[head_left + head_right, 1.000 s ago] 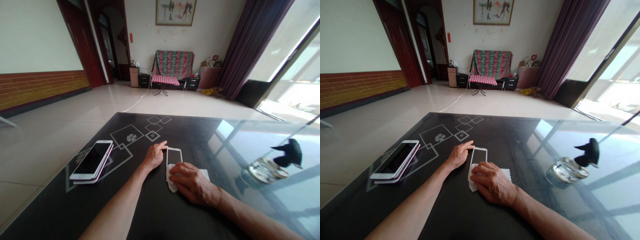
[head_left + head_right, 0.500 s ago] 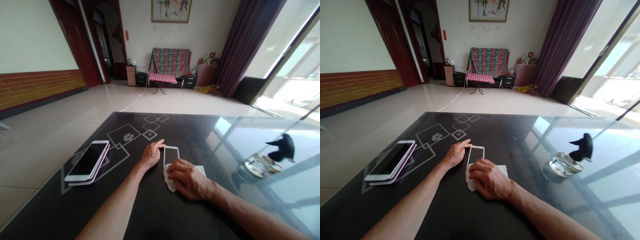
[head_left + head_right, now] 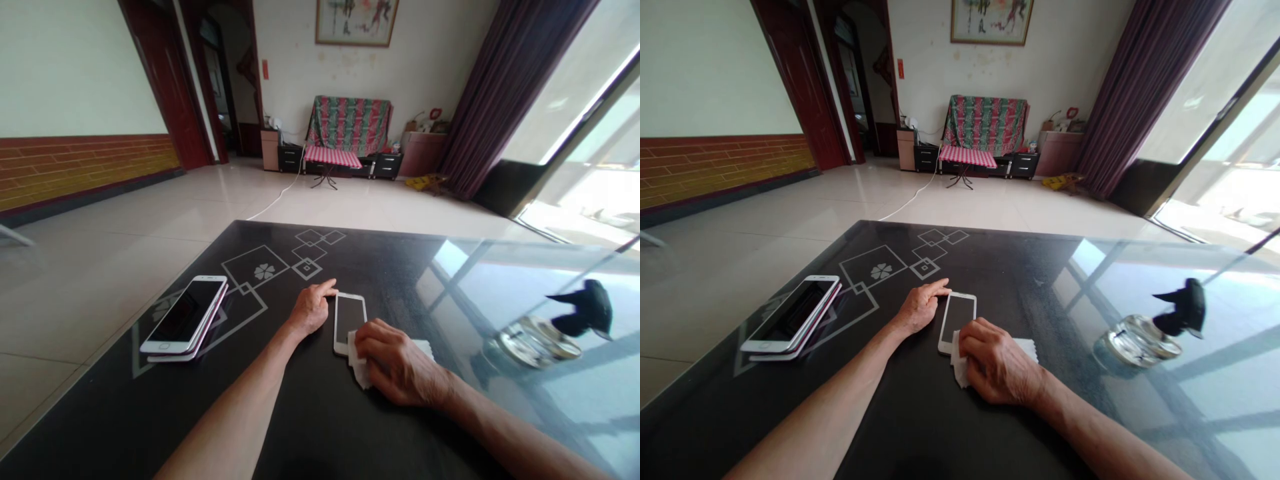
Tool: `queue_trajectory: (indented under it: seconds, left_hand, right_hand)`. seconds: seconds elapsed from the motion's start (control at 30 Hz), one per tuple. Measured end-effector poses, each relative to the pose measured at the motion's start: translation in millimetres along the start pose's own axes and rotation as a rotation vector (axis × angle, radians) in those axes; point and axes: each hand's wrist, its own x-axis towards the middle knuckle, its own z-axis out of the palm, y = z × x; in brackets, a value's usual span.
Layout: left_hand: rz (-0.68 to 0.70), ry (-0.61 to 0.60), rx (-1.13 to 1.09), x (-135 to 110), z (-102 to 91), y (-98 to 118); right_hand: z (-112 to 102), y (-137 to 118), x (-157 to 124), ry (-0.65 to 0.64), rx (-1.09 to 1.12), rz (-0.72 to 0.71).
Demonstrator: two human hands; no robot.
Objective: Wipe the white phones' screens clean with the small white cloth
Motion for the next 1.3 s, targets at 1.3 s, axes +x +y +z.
queue_trajectory:
  seconds: [1.3]
  left_hand:
    - [0.013,0.007,-0.008,-1,-1.2,0]
  right_hand:
    - [20,-1,5,0.071,0.049,-0.022]
